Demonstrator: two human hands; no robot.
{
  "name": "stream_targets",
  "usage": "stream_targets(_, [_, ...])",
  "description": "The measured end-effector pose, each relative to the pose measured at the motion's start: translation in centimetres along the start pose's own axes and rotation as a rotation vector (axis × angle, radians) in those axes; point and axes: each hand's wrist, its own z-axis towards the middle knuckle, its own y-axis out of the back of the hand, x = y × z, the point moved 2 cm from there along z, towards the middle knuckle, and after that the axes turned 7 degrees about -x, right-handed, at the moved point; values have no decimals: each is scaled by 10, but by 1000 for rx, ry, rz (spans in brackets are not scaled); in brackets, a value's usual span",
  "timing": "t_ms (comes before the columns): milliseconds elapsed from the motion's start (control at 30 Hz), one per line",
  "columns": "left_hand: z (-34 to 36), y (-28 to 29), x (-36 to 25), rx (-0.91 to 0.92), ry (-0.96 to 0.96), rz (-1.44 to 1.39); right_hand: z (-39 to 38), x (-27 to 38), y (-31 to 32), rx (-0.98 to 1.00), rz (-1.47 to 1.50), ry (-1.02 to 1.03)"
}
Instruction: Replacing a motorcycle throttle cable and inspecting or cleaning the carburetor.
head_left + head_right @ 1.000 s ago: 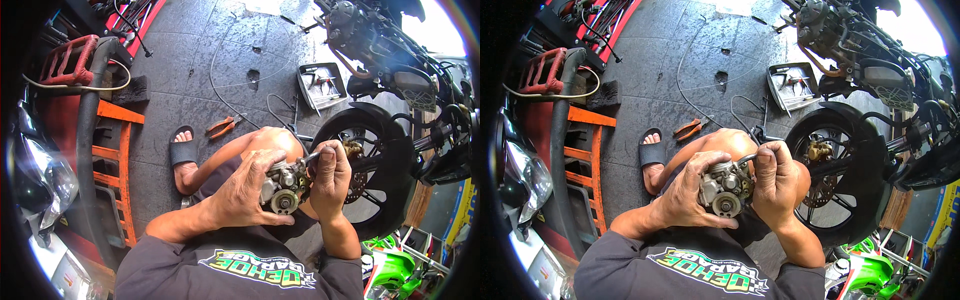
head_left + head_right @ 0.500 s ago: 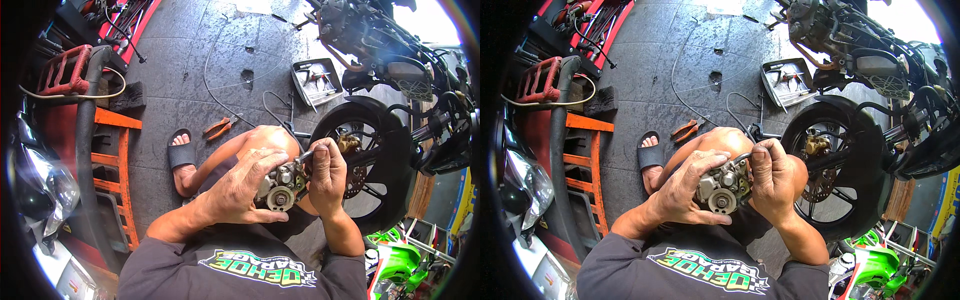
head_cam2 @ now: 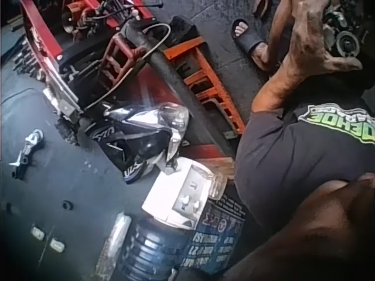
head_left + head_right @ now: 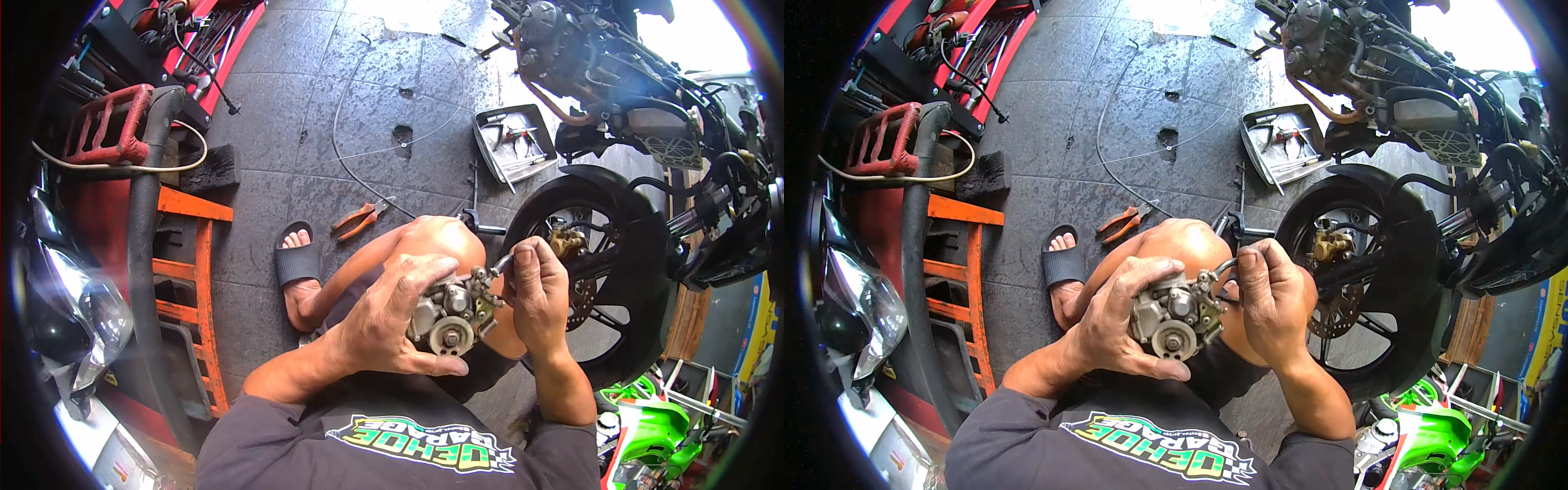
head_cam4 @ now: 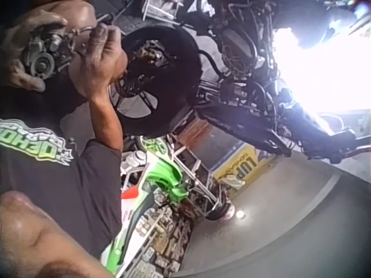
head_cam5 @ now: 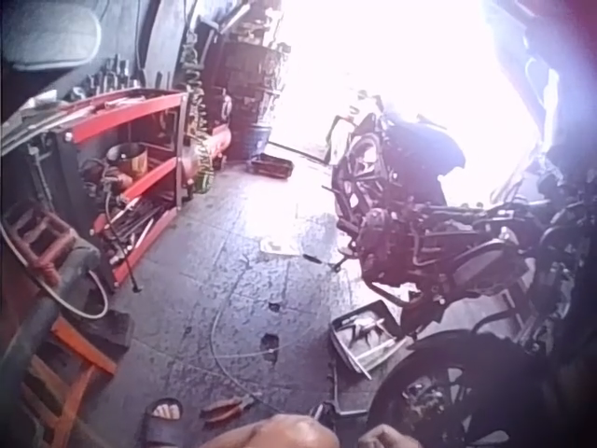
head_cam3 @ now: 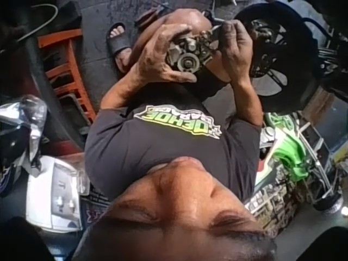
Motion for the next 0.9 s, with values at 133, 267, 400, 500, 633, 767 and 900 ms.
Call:
stream_targets(133, [-3, -3, -1, -78, -57, 15, -3, 0, 2, -55, -73, 73])
stream_targets(267, [-3, -2, 1, -71, -55, -25, -4, 1, 3, -14, -32, 63])
stream_targets(400, [-1, 3, 2, -56, -83, -59, -7, 1, 1, 11, 28, 49])
stream_targets(500, [0, 5, 6, -32, -90, -116, -9, -1, -2, 6, 9, 111])
stream_targets(633, [-1, 8, 15, -19, -67, -205, -11, -11, -5, 54, 153, 72])
stream_targets(767, [1, 10, 27, 28, -21, -319, -11, -23, -9, 34, 164, 141])
stream_targets(900, [3, 12, 32, 67, -25, -370, -12, -25, -11, 2, 148, 225])
